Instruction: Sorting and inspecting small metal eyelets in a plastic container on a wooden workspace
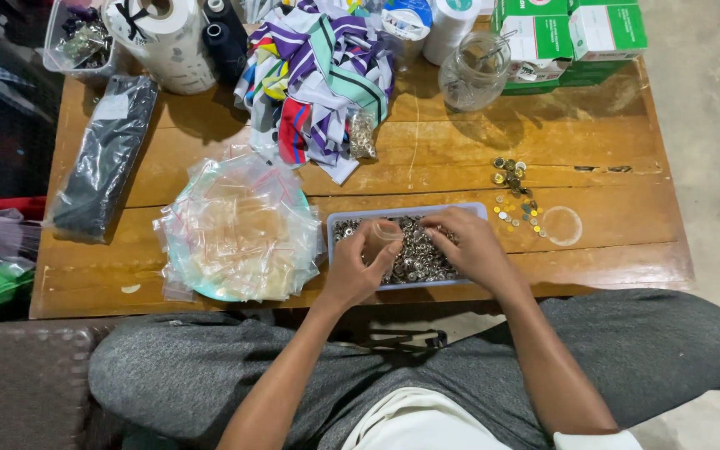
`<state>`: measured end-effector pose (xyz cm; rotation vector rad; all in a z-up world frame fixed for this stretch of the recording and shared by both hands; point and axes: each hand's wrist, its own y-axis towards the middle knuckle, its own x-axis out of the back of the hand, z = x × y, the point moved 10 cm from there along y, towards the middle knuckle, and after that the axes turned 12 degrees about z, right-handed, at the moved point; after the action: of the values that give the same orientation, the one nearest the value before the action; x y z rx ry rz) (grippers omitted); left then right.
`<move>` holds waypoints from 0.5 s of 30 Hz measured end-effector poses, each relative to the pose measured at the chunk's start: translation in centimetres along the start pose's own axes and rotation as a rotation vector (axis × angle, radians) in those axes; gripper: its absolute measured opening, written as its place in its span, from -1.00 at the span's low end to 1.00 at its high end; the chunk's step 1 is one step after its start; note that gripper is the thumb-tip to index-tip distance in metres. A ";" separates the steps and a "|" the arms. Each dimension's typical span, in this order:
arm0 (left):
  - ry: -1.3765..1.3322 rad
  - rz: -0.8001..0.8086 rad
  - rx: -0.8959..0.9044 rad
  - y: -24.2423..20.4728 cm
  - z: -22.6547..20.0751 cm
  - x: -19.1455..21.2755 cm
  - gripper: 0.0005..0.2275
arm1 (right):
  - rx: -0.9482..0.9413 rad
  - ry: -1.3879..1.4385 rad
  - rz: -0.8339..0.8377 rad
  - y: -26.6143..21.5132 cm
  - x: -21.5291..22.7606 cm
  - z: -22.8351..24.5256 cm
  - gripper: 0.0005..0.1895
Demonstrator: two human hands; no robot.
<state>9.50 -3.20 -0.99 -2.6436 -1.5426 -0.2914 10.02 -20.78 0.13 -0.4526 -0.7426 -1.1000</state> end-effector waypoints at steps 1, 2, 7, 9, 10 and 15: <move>0.001 -0.001 -0.001 -0.1 -0.3 0.1 -0.69 | 0.002 0.000 -0.001 -0.1 -0.5 -0.4 -0.78; -0.036 -0.005 0.005 -0.1 -0.4 0.2 -0.66 | -0.028 -0.117 0.093 0.0 -2.0 -0.8 -0.78; -0.058 -0.025 -0.009 -0.3 -2.1 0.8 -0.61 | -0.032 -0.302 0.210 0.0 -3.5 -1.1 -0.81; -0.033 -0.038 -0.015 -0.1 -1.2 1.0 -0.60 | 0.006 -0.235 0.105 -0.2 -2.7 -1.6 -0.85; -0.034 -0.037 -0.016 0.0 -1.6 1.0 -0.60 | 0.006 -0.236 0.105 -0.1 -2.6 -1.7 -0.85; 0.057 -0.072 0.041 0.5 -3.6 1.4 -0.64 | -0.148 0.011 -0.010 -0.7 -0.9 -3.3 -0.81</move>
<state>10.12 -2.74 2.79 -2.5301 -1.6099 -0.3320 10.20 -22.65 -2.81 -0.5684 -0.6565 -1.1710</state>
